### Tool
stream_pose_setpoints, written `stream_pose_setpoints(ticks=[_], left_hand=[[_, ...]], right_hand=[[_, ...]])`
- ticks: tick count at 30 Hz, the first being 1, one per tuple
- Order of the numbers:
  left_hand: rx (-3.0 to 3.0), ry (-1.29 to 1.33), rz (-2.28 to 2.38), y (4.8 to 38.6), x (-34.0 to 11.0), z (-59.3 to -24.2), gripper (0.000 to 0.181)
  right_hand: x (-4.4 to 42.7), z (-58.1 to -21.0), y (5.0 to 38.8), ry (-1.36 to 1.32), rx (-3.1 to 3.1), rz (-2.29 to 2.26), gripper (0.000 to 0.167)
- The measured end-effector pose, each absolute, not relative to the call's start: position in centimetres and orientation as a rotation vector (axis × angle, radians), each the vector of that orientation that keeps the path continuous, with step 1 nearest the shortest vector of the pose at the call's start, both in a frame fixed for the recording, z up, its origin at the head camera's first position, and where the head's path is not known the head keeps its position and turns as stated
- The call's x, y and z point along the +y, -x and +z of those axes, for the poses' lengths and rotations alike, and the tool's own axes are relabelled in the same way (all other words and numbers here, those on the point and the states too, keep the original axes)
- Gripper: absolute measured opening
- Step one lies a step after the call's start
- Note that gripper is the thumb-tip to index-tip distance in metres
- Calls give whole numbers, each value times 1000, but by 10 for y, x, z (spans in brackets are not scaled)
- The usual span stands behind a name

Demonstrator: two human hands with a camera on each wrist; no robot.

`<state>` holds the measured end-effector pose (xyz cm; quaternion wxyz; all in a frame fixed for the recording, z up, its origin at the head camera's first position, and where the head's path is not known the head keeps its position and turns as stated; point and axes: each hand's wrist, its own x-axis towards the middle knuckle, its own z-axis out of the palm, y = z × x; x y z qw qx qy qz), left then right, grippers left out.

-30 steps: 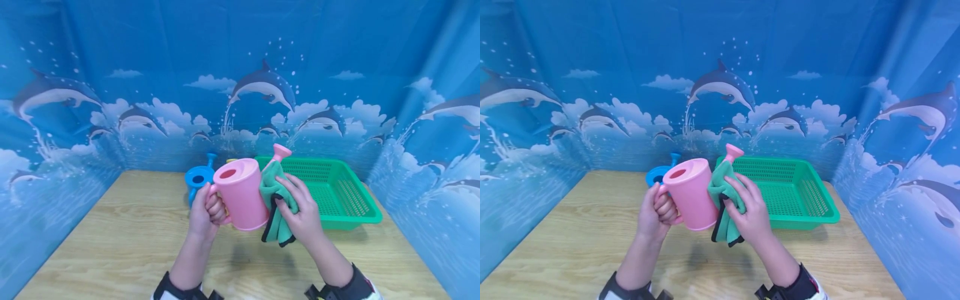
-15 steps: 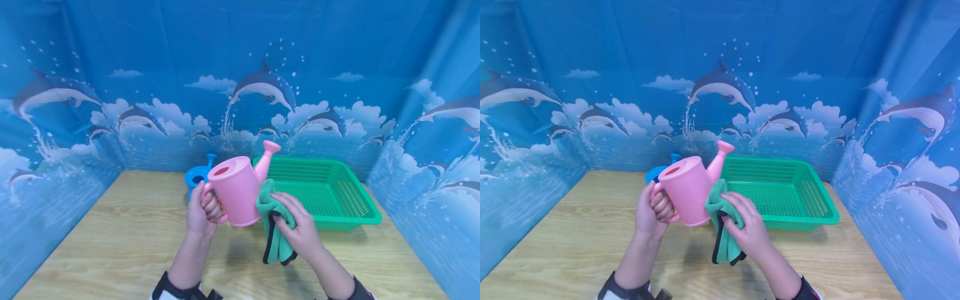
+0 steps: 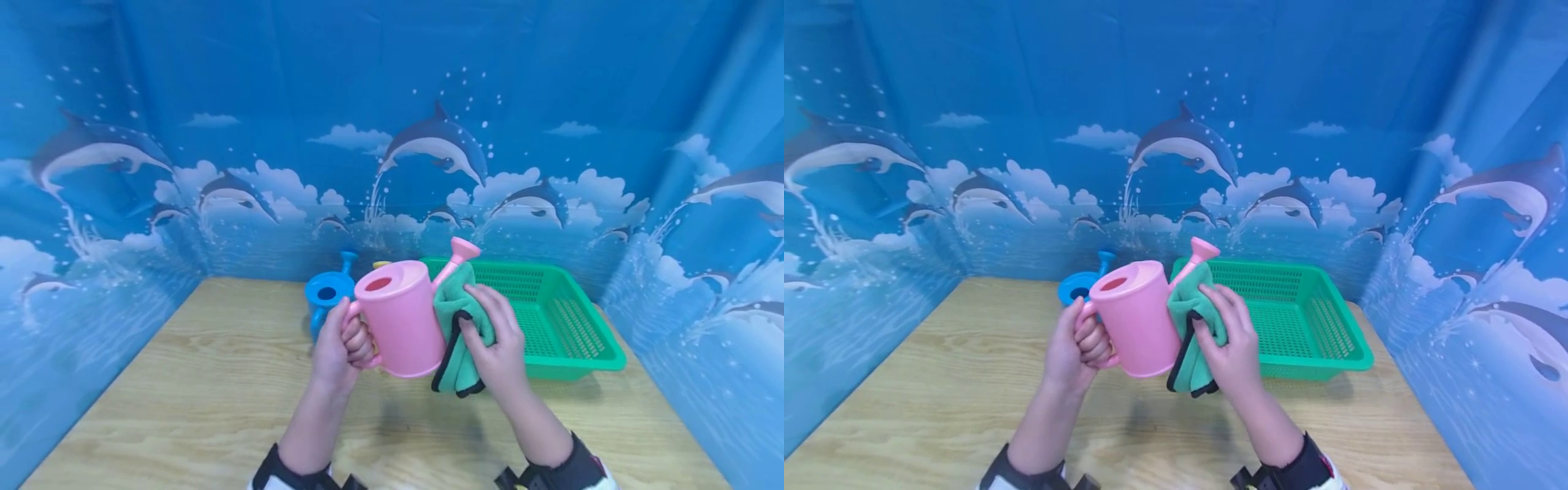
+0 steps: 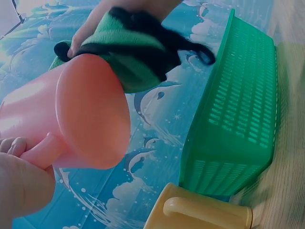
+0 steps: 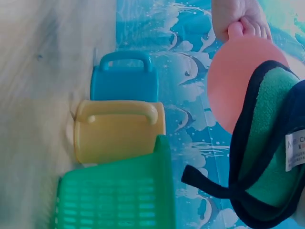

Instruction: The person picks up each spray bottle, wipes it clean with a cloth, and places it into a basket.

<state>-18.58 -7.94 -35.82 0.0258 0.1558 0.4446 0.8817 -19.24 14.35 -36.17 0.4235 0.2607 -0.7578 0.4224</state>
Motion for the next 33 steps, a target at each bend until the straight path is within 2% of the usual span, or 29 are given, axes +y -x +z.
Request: stream_pose_setpoints(ticks=[10, 33], left_hand=[[1465, -336, 2779, 180, -69, -356, 54], [1400, -251, 2855, 185, -79, -359, 55]], right_hand=[[146, -351, 198, -595, -1874, 1116, 42], [138, -377, 186, -661, -2117, 1217, 56]])
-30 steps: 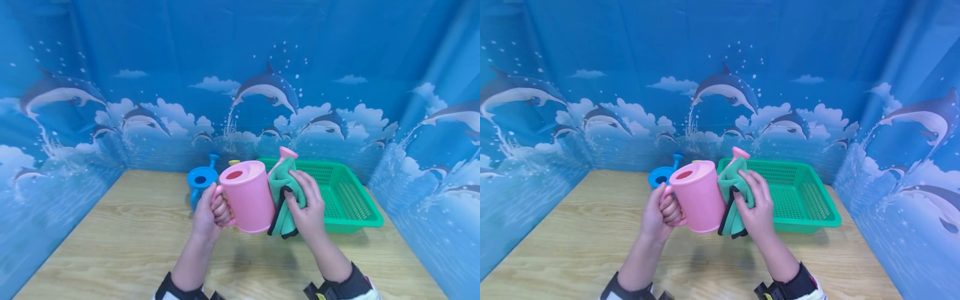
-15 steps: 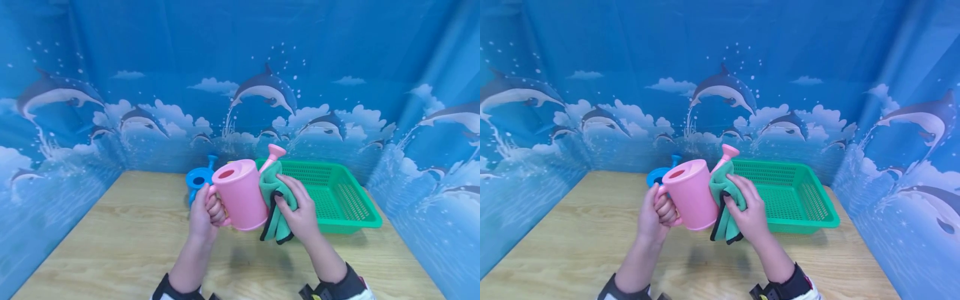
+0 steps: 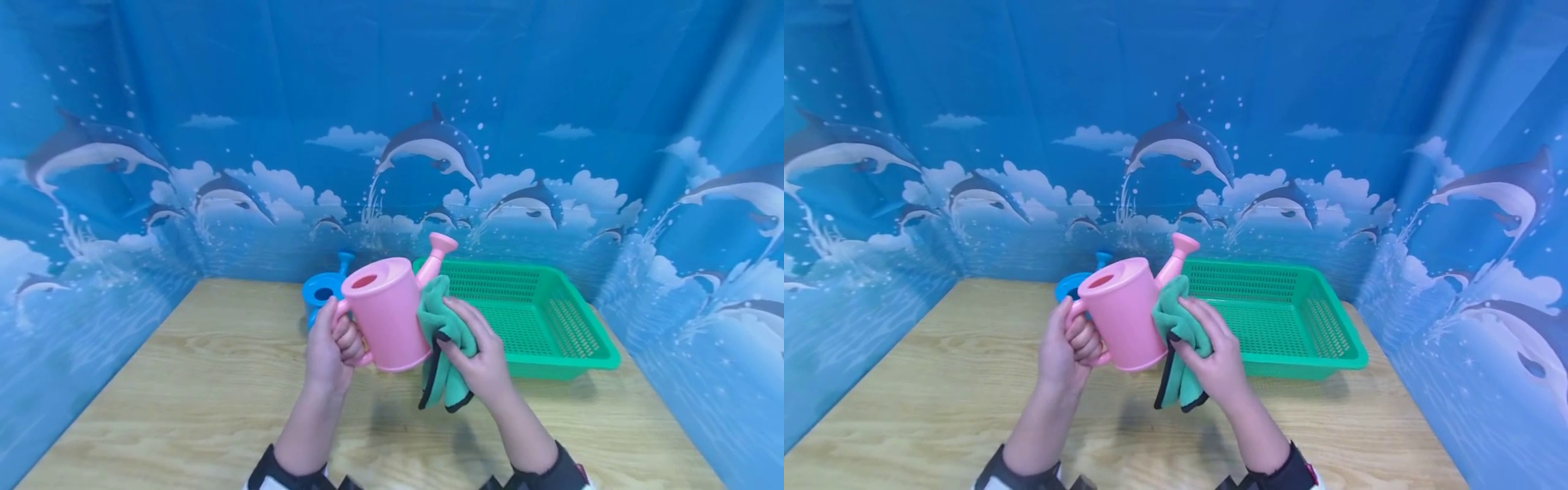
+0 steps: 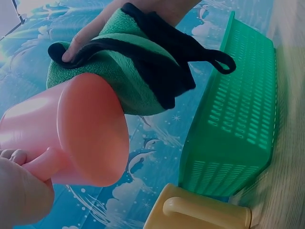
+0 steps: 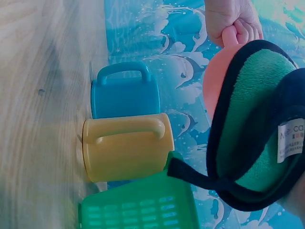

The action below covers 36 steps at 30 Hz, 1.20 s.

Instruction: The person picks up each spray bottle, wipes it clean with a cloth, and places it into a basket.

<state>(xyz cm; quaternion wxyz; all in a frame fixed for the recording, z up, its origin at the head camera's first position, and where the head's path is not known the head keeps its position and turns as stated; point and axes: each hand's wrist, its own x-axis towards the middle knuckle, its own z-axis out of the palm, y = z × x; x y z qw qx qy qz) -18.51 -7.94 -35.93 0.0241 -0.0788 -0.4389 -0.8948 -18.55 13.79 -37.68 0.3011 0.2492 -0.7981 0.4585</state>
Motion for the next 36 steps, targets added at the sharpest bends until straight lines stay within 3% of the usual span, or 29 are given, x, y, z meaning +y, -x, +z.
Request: stream_pose_setpoints(ticks=[7, 19, 27, 36], left_hand=[[-1403, 265, -2762, 188, -74, -357, 54], [-1445, 200, -2757, 185, -73, -360, 54], [-1436, 181, -2692, 184, -79, -357, 53], [-1654, -3, -2350, 181, -83, -355, 52]], right_hand=[[144, -383, 186, -658, -2116, 1287, 61], [148, -381, 177, -575, -2168, 1191, 53], [159, -372, 174, -681, -2172, 1033, 55], [176, -362, 174, -478, -2139, 1107, 57]])
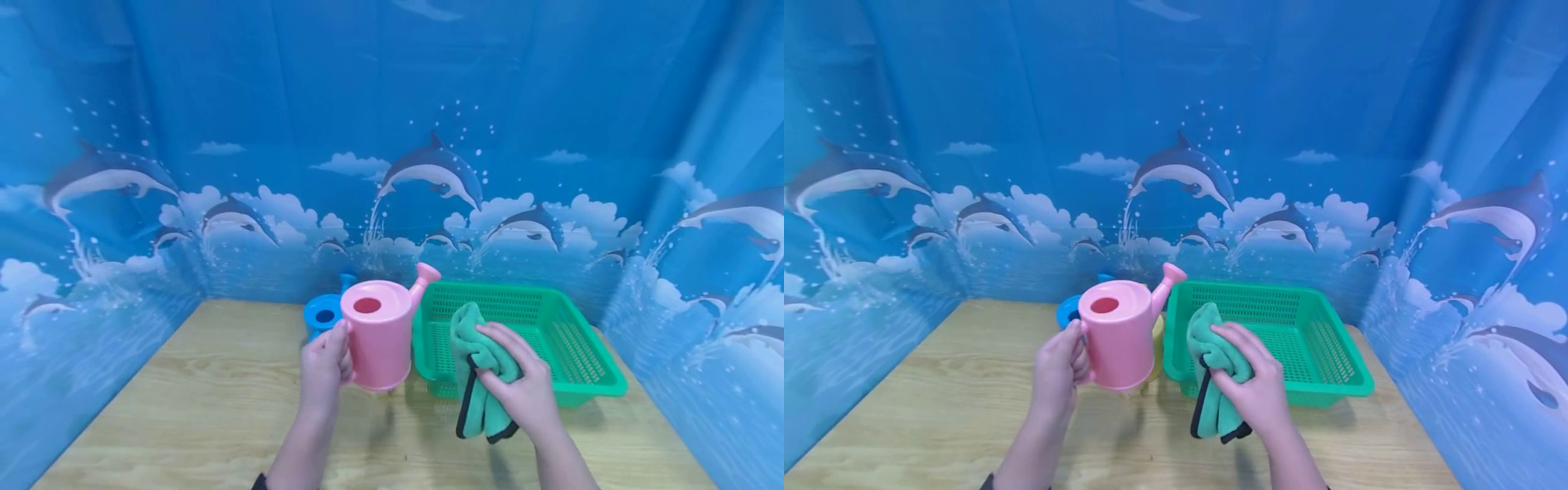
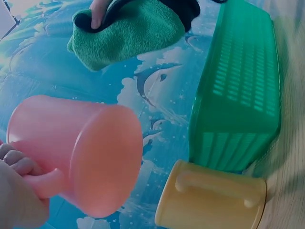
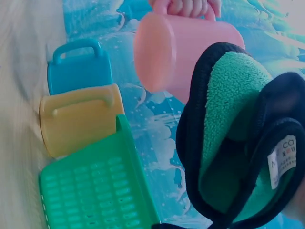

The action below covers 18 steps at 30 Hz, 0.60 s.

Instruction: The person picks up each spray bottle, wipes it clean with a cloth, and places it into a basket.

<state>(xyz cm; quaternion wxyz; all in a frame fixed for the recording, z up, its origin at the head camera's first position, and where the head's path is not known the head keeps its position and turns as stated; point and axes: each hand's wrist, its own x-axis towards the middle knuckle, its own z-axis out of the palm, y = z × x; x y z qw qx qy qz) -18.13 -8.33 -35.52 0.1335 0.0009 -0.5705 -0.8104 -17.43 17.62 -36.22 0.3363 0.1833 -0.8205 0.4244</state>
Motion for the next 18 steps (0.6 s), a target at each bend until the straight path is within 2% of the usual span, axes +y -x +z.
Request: stream_pose_setpoints(ticks=[8, 14, 18], left_hand=[[-1814, 53, -1771, 180, -80, -363, 47], [-1705, 384, -1376, 183, -80, -373, 48], [-1604, 502, -1232, 190, -83, -377, 54]], right_hand=[[186, -357, 174, -397, -2140, 1115, 55], [188, -356, 173, -356, -2167, 1097, 55], [187, -356, 173, -358, -2180, 1092, 54]])
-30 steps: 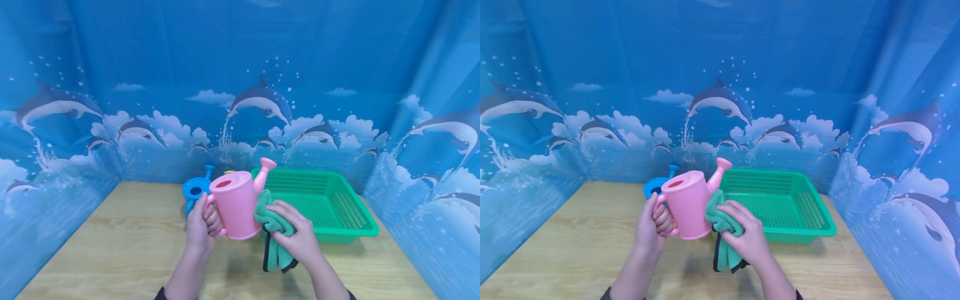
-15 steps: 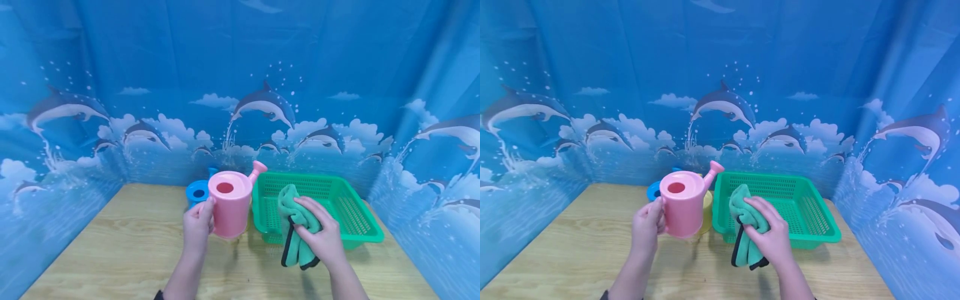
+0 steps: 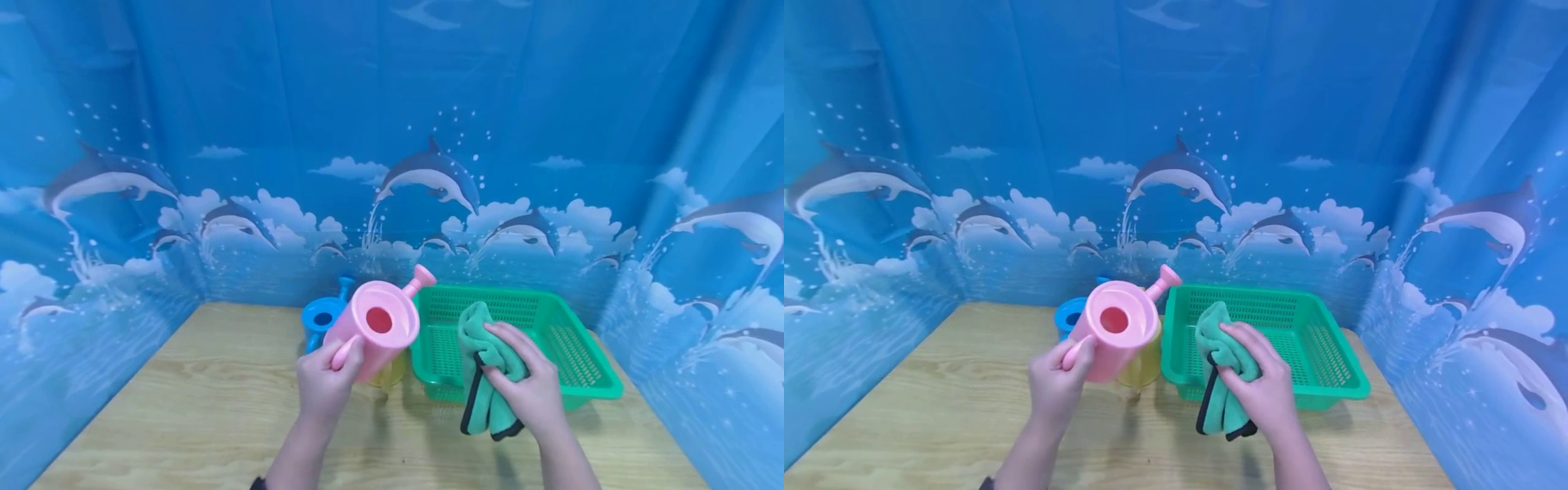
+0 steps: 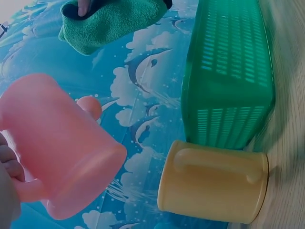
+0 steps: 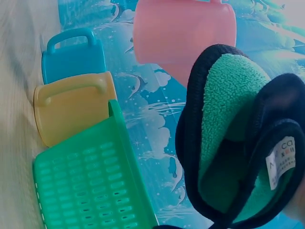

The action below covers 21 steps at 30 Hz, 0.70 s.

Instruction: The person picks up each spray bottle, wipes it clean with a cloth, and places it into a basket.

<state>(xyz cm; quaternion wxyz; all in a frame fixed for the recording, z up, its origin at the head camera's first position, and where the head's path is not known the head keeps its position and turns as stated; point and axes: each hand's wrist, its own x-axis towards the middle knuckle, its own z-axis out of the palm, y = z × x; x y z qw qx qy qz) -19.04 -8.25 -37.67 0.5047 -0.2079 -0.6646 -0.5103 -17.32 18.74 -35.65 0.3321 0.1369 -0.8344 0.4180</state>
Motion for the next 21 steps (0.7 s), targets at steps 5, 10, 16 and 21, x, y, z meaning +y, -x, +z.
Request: stream_pose_setpoints(ticks=[5, 10, 16, 21], left_hand=[[-1613, 579, -1092, 194, -87, -376, 55], [-1660, 606, -885, 197, -91, -377, 55], [-1651, 673, -652, 201, -91, -373, 55], [-1670, 730, -554, 203, -90, -370, 54]], right_hand=[[188, -357, 175, -354, -2153, 1099, 55], [190, -357, 175, -355, -2156, 1093, 55], [194, -354, 174, -332, -2146, 1091, 54], [195, -353, 174, -317, -2157, 1081, 53]])
